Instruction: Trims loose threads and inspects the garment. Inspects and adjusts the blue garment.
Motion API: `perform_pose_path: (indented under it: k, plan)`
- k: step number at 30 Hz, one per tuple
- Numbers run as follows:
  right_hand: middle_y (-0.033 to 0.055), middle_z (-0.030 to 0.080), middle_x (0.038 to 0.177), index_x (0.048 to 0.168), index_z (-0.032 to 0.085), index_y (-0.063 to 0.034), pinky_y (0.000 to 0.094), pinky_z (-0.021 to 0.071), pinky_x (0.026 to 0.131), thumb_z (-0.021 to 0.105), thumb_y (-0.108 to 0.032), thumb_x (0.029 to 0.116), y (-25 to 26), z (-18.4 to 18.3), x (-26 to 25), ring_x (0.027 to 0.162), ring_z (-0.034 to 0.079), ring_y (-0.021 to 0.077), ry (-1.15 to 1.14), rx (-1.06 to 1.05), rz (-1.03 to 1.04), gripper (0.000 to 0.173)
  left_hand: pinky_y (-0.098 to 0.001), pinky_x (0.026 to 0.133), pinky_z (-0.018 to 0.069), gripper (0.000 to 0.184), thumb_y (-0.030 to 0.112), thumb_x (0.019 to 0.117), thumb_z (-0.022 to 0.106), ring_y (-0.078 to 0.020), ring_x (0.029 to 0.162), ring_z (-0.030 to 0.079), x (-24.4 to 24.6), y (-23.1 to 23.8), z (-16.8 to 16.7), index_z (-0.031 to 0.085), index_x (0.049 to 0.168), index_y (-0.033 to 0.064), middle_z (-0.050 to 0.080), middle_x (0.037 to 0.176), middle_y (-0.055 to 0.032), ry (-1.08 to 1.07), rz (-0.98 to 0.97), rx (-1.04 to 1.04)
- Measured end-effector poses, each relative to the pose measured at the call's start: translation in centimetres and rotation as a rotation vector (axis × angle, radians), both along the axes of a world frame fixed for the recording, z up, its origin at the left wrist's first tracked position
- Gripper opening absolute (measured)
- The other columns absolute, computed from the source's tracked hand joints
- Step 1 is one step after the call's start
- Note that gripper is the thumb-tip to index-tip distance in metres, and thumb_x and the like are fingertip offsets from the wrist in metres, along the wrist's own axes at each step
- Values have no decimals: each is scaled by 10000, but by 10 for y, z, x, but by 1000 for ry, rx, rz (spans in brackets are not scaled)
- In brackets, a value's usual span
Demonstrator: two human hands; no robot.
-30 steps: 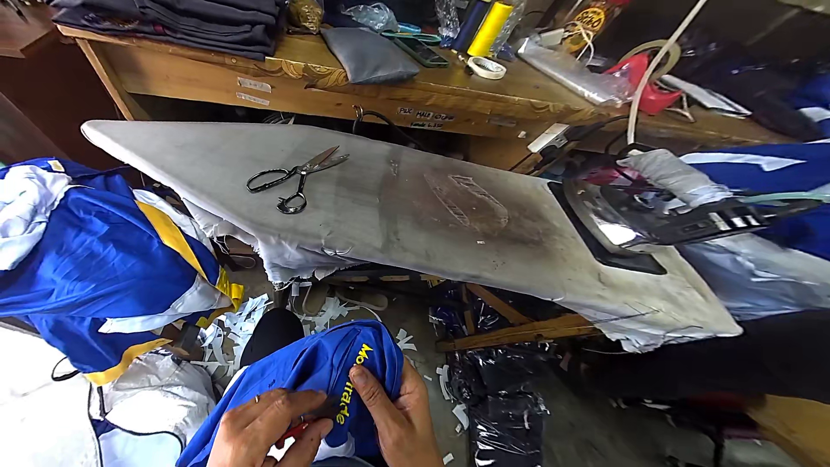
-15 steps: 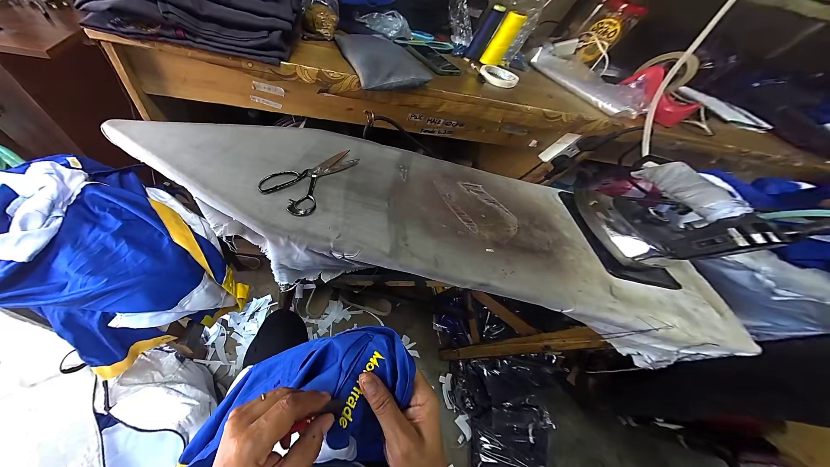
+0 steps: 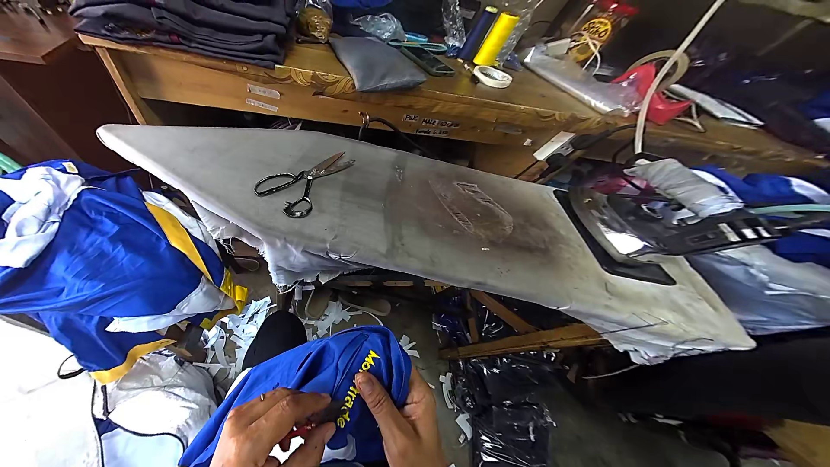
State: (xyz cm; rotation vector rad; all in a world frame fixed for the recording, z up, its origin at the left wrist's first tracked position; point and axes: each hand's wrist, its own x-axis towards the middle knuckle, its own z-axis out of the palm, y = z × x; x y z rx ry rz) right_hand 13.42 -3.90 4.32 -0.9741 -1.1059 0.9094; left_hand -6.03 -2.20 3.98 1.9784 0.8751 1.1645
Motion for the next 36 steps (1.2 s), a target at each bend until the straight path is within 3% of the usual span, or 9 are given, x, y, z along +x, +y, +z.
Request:
perform_pose_path:
  k: [8, 12, 17, 36]
  plan:
    - [-45, 745, 1035, 1164, 642, -67, 239, 597, 892, 650, -14, 957, 0, -1, 1, 957, 708, 29, 9, 3, 5, 214, -171, 666, 552, 146, 123, 942, 726, -38, 750, 669, 0, 0, 0, 751, 1046, 23, 750, 890, -63, -21, 57, -20]
    - [-48, 745, 1035, 1165, 639, -63, 233, 595, 892, 654, -16, 956, 1, -1, 1, 957, 708, 28, 11, -8, 2, 215, -188, 746, 573, 173, 147, 949, 733, -58, 845, 692, -2, 2, 1, 746, 1077, 30, 752, 953, -72, -9, 7, 17]
    - [-53, 747, 1027, 1157, 645, -73, 233, 597, 885, 661, -17, 950, 0, 0, 1, 948, 709, 25, 5, -2, 2, 215, -194, 773, 578, 153, 132, 960, 719, -66, 873, 703, 0, 1, 0, 753, 1068, 29, 758, 959, -75, 19, 9, 47]
    - [-40, 745, 1050, 1176, 650, -77, 245, 596, 900, 653, -42, 967, 2, -6, 4, 972, 707, 34, 36, 0, 57, 212, -181, 724, 567, 140, 126, 950, 721, -49, 813, 686, -1, 2, -1, 754, 1052, 35, 750, 915, -56, -12, 36, 34]
